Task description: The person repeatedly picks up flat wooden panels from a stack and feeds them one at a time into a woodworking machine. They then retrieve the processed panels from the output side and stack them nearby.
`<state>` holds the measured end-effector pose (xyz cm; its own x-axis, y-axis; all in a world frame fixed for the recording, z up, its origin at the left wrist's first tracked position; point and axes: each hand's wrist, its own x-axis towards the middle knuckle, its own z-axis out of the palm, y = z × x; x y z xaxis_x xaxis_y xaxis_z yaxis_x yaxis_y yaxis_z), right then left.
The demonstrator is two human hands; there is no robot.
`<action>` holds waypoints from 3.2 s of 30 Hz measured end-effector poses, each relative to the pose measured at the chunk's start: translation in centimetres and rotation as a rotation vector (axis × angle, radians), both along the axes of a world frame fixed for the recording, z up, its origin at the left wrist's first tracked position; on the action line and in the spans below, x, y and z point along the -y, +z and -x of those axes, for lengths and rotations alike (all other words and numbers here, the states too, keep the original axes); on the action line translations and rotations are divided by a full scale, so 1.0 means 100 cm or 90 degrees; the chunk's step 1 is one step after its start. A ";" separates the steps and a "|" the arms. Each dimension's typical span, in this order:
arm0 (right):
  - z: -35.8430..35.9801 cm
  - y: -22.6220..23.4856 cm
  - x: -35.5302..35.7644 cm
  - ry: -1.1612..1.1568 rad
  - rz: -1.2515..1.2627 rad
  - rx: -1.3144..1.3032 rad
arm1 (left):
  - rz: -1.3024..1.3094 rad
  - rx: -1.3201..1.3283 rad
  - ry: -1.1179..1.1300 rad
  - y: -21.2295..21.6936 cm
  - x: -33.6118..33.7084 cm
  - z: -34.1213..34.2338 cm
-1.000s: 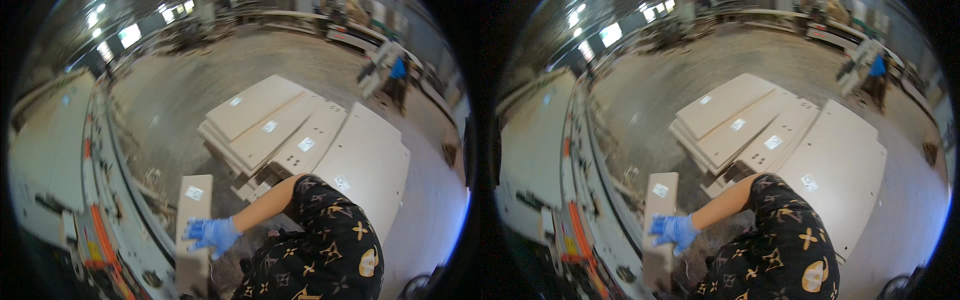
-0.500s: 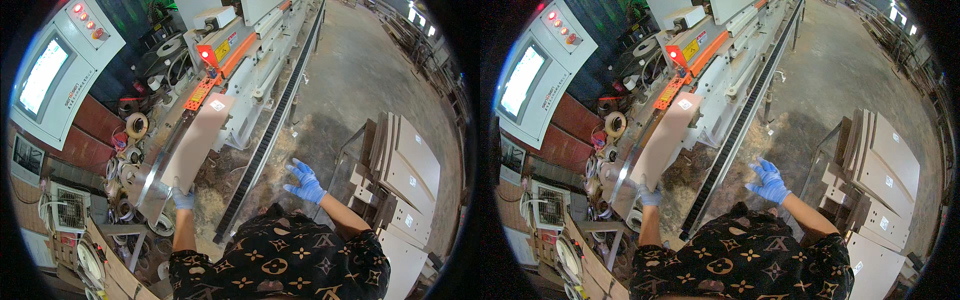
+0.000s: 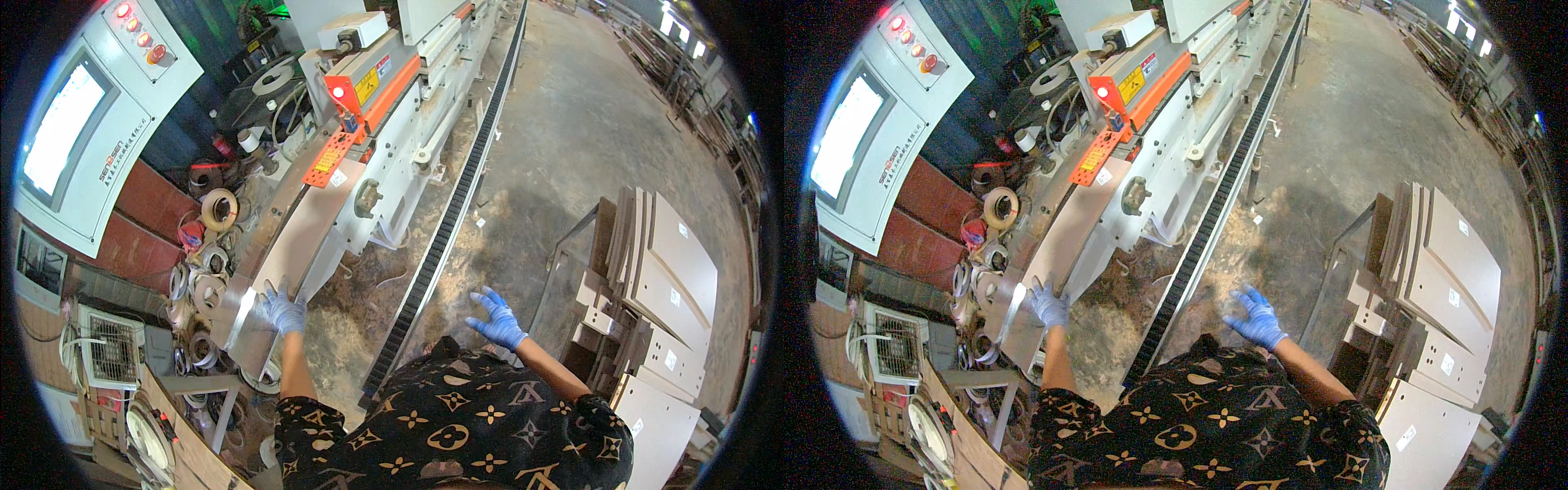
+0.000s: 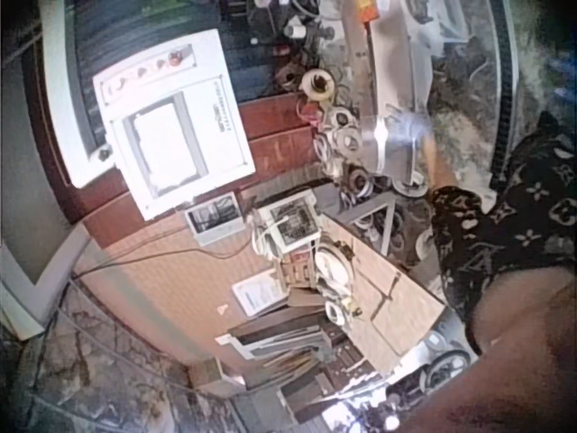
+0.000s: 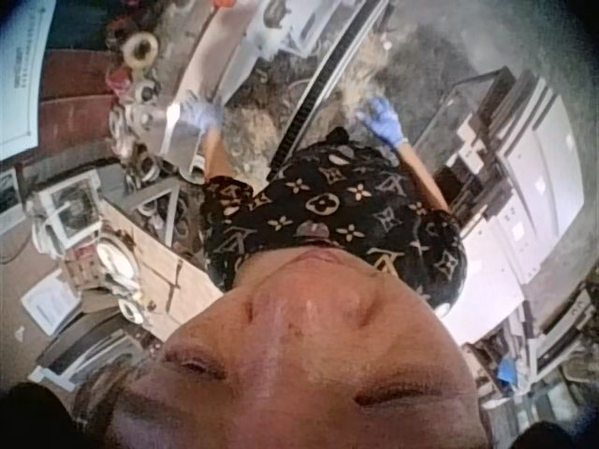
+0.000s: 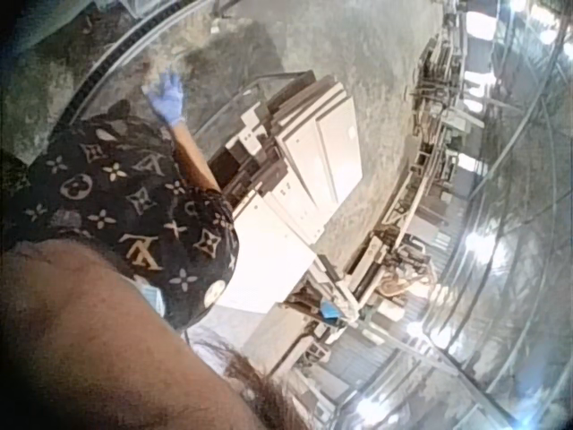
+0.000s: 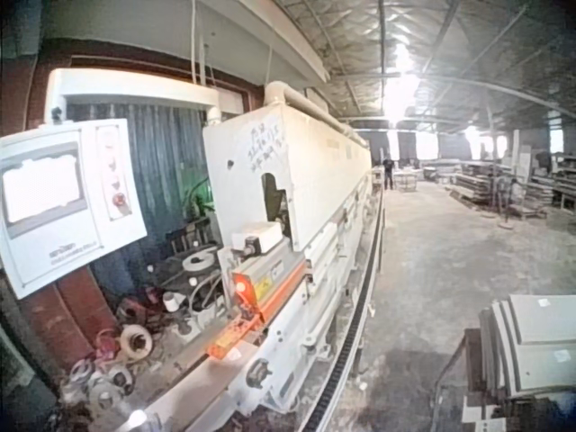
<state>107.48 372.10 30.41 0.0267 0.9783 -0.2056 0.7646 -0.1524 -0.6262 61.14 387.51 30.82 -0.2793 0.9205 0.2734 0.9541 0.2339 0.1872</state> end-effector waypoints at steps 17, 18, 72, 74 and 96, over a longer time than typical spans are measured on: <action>-0.020 0.007 0.005 -0.100 -0.025 -0.008 | 0.041 -0.090 0.089 -0.020 -0.066 -0.022; -0.025 0.010 0.007 -0.114 -0.015 -0.005 | 0.112 -0.101 0.120 -0.031 -0.070 -0.018; -0.676 0.081 0.281 -0.941 -0.010 0.329 | 0.512 0.941 -0.804 0.001 -0.022 -0.716; -0.654 0.075 0.271 -0.903 -0.030 0.308 | 0.605 0.789 -0.667 0.011 -0.029 -0.786; -0.382 0.108 -0.026 -0.295 -0.040 -0.708 | 0.261 1.290 -0.378 0.051 0.076 -0.274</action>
